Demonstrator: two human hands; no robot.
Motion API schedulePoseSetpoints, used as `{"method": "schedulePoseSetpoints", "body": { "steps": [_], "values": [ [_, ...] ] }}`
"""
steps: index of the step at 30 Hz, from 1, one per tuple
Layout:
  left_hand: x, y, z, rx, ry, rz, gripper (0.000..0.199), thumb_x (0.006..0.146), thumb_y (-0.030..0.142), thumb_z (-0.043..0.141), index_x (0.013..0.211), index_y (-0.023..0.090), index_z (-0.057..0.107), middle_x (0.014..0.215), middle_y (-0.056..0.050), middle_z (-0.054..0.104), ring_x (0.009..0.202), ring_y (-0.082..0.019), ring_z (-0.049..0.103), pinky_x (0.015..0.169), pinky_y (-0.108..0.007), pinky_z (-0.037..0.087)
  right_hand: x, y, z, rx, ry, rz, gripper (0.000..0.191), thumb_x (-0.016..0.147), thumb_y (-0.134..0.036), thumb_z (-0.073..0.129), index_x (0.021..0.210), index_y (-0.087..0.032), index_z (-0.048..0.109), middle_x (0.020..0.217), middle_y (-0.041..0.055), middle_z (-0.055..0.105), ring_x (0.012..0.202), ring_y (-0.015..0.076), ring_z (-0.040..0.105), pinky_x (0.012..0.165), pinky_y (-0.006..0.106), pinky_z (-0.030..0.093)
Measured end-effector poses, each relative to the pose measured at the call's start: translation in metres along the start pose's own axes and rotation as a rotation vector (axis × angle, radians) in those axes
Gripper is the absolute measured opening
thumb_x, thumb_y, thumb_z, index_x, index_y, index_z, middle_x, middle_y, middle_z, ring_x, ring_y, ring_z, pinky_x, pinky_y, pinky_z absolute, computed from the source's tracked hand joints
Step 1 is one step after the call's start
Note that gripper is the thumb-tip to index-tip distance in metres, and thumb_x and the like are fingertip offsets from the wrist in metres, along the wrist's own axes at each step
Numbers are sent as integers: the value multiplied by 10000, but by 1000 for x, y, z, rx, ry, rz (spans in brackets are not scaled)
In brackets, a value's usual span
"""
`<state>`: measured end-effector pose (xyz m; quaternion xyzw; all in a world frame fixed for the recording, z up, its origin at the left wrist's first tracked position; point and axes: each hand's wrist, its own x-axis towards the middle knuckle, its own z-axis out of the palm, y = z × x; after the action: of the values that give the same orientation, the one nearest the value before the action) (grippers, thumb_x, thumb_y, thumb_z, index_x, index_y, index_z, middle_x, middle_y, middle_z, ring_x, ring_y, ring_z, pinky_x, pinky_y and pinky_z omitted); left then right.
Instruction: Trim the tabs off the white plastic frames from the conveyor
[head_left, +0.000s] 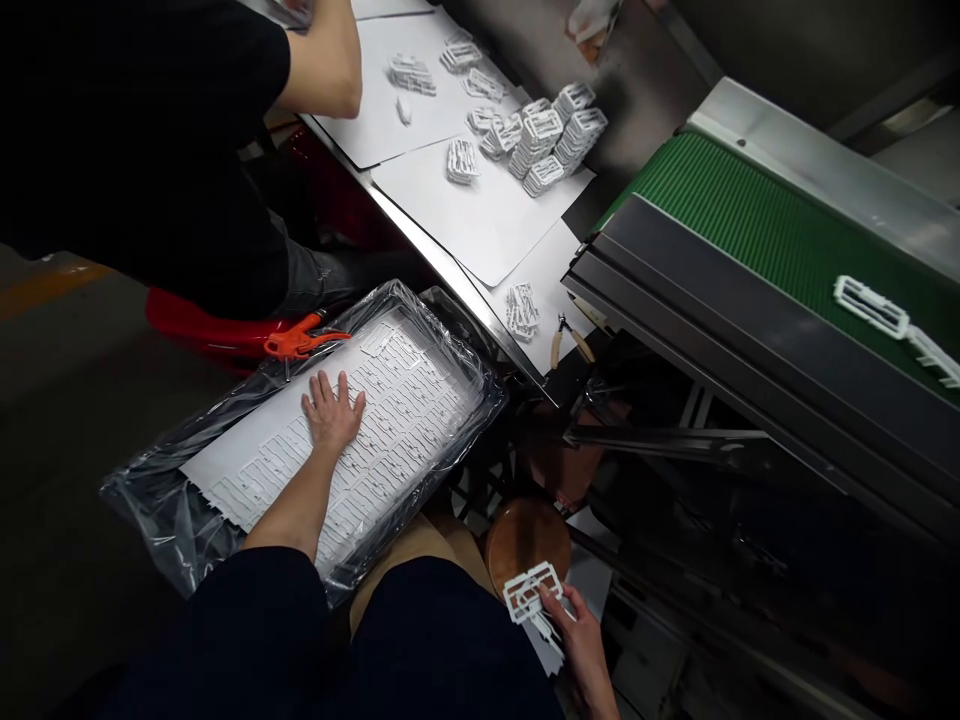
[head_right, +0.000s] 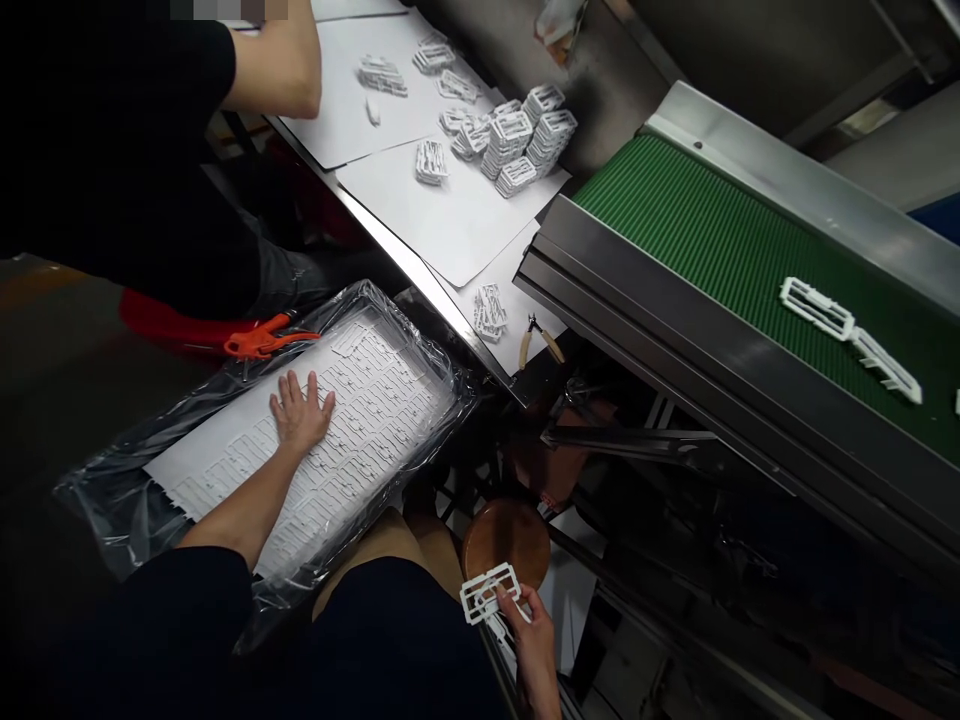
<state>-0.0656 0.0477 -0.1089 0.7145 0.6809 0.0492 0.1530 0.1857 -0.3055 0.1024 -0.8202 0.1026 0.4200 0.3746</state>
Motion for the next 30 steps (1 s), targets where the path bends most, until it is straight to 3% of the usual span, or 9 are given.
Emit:
{"method": "schedulePoseSetpoints", "body": {
  "steps": [11, 17, 21, 25, 28, 30],
  "values": [
    [4, 0, -8, -8, -19, 8, 641, 927, 507, 269, 1444, 127, 263, 1513, -221, 122, 1387, -343, 54, 1080, -543, 84, 9, 12, -3, 59, -11, 11, 476, 498, -473, 787, 821, -186, 586, 628, 0, 664, 588, 187, 636, 588, 263, 488],
    [-3, -22, -23, -18, 12, -68, 612, 957, 439, 214, 1446, 72, 213, 1497, -239, 163, 1371, -354, 112, 1073, -558, 115, 6, 8, -10, 60, -86, 82, 483, 531, -454, 793, 873, -189, 580, 628, -5, 668, 602, 194, 644, 586, 263, 489],
    [1, -34, -28, -36, -36, -66, 596, 961, 430, 251, 1444, 83, 227, 1501, -220, 177, 1361, -374, 139, 1064, -573, 126, 8, 8, -8, 84, -78, 46, 458, 538, -442, 792, 851, -183, 581, 627, -7, 666, 588, 192, 644, 585, 269, 495],
    [-10, -19, -34, -37, -28, -74, 608, 972, 409, 218, 1434, 15, 203, 1491, -252, 160, 1365, -385, 100, 1074, -555, 96, 14, 7, -7, 81, -124, 19, 415, 586, -425, 776, 852, -177, 576, 646, -3, 670, 611, 190, 651, 601, 266, 498],
    [-44, 6, -29, -31, -21, -48, 641, 960, 436, 217, 1454, 34, 142, 1517, -241, 31, 1387, -334, -40, 1093, -524, 30, 18, 3, -7, 125, -151, 13, 395, 618, -412, 766, 866, -178, 565, 677, 5, 681, 640, 189, 656, 623, 267, 502],
    [-71, 20, -20, -42, -89, 22, 655, 933, 482, 304, 1458, 106, 199, 1531, -196, 24, 1394, -302, -52, 1099, -511, 26, 19, 1, -7, 147, -152, 9, 392, 620, -406, 768, 864, -178, 563, 682, 7, 683, 651, 188, 658, 635, 267, 504]
  ]
}}
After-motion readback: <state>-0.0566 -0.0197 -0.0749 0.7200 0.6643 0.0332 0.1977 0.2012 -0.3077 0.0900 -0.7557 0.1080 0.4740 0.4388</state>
